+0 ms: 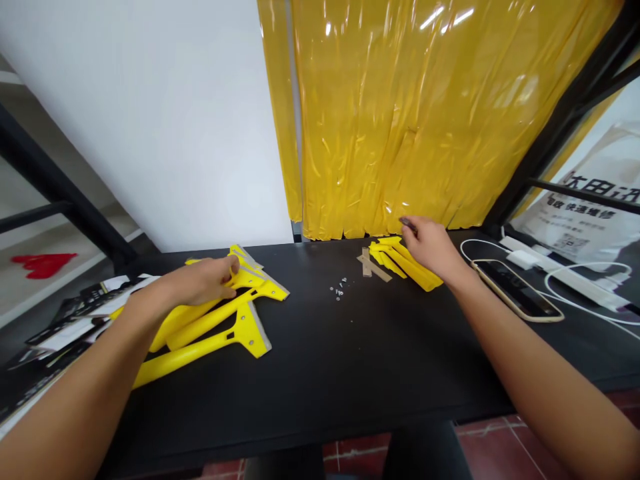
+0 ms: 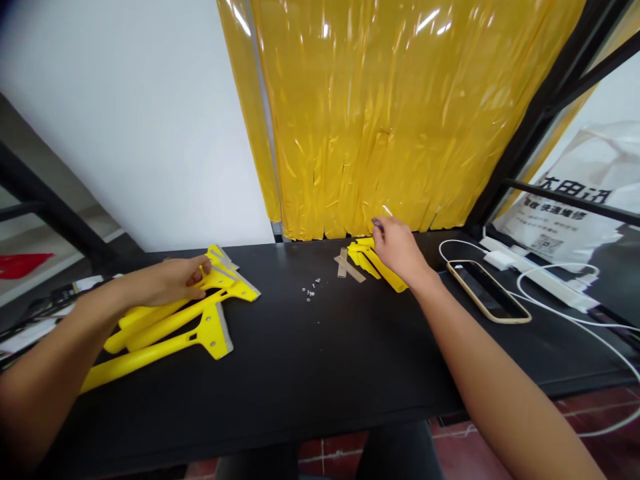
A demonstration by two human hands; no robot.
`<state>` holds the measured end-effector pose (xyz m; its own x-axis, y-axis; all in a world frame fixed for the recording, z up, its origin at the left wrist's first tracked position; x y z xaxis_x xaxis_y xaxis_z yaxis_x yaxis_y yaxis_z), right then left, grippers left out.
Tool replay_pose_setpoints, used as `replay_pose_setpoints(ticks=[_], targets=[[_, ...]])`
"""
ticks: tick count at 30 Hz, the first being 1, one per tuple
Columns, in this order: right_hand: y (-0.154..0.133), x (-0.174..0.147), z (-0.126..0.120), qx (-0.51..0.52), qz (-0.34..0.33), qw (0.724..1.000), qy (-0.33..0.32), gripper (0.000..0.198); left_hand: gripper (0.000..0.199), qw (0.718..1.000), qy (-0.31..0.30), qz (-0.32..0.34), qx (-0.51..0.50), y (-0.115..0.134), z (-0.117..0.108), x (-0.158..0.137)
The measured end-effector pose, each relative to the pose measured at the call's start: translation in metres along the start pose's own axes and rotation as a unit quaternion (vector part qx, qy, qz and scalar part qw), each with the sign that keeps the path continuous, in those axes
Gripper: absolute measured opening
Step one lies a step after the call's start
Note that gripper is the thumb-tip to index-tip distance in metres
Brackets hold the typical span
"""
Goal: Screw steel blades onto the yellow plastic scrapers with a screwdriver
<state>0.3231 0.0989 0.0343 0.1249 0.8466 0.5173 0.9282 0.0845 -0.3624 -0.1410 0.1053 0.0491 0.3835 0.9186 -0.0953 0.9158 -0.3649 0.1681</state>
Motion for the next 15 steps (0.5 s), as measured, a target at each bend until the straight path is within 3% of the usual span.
replay_pose_setpoints(ticks=[4, 9, 12, 15], targets=[[-0.025, -0.014, 0.002, 0.091, -0.075, 0.993, -0.02, 0.031, 0.061, 0.999, 0.004, 0.02, 0.05, 0.002, -0.005, -0.004], [-0.04, -0.023, -0.004, 0.13, -0.116, 0.985, 0.017, 0.025, 0.073, 0.999, 0.044, 0.029, -0.007, 0.037, -0.041, -0.004], [-0.045, -0.027, -0.01, 0.163, -0.095, 0.978, 0.086, 0.025, 0.061, 0.985, 0.109, 0.059, -0.118, 0.073, -0.054, -0.001], [-0.049, -0.031, -0.009, 0.26, -0.046, 0.961, 0.081, 0.029, 0.037, 0.945, 0.118, 0.078, -0.294, 0.107, -0.039, 0.008]])
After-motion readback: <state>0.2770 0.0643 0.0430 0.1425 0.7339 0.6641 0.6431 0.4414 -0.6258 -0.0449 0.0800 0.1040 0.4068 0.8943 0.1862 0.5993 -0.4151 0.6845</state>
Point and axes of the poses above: each hand's wrist, its own x-axis towards the middle knuckle, its own z-axis out of the palm, y = z × x, the point moved 1 cm from there along x, towards the middle knuckle, and after that the axes turned 9 degrees about z, right-handed, at the moved point
